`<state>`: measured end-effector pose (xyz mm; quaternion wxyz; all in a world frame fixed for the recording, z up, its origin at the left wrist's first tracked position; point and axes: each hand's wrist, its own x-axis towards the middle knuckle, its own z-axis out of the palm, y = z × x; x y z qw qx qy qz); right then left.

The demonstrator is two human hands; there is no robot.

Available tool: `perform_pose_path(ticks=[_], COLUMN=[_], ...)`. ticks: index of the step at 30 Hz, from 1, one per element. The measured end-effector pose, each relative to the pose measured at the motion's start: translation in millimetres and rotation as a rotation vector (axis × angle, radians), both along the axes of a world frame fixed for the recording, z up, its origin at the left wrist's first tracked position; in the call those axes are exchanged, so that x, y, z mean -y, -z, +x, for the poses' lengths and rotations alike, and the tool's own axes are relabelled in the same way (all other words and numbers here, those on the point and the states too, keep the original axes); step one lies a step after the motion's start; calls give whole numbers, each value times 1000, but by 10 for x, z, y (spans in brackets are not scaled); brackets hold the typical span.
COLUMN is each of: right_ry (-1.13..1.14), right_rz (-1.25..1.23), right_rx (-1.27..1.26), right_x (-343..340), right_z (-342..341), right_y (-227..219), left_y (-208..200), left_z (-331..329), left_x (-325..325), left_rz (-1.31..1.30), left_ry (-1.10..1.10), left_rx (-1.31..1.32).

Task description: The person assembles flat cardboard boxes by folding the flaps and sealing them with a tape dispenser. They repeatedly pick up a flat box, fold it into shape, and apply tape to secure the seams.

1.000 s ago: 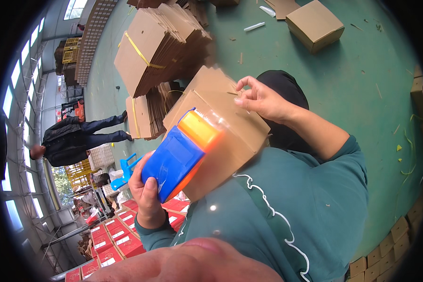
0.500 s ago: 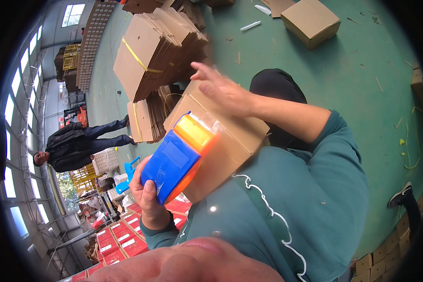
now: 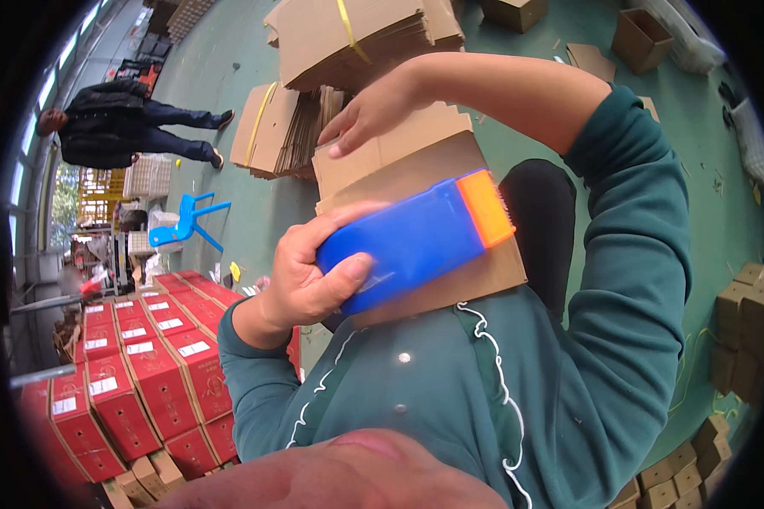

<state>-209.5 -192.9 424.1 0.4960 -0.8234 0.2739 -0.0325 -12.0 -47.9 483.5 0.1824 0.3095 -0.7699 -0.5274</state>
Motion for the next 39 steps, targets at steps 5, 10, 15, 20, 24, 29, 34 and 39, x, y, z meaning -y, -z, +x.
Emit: perform_pose_path(ticks=[5, 10, 15, 20, 24, 29, 34, 39], right_ry=[-320, -290, -234, -220, -240, -227, -229, -197], right_rz=[40, 58, 81, 20, -24, -58, -102, -88], right_rx=[-75, -37, -8, 25, 143, 72, 82, -18], right_x=[-223, -290, -348, -337, -261, -197, -184, -230], right_z=[750, 774, 632, 652, 566, 585, 650, 672], right_y=[173, 186, 139, 157, 254, 217, 209, 164], left_y=[-70, -111, -151, -93, -124, 94, 311, 816], left_z=[176, 613, 1453, 2007, 1987, 2149, 2253, 2365], left_x=[13, 29, 8, 131, 427, 472, 381, 324], left_rz=[0, -75, 23, -21, 37, 105, 188, 469], left_ry=[47, 17, -213, -324, -211, -45, -56, -179], left_rx=[-10, 50, -40, -23, -164, -171, -249, -216])
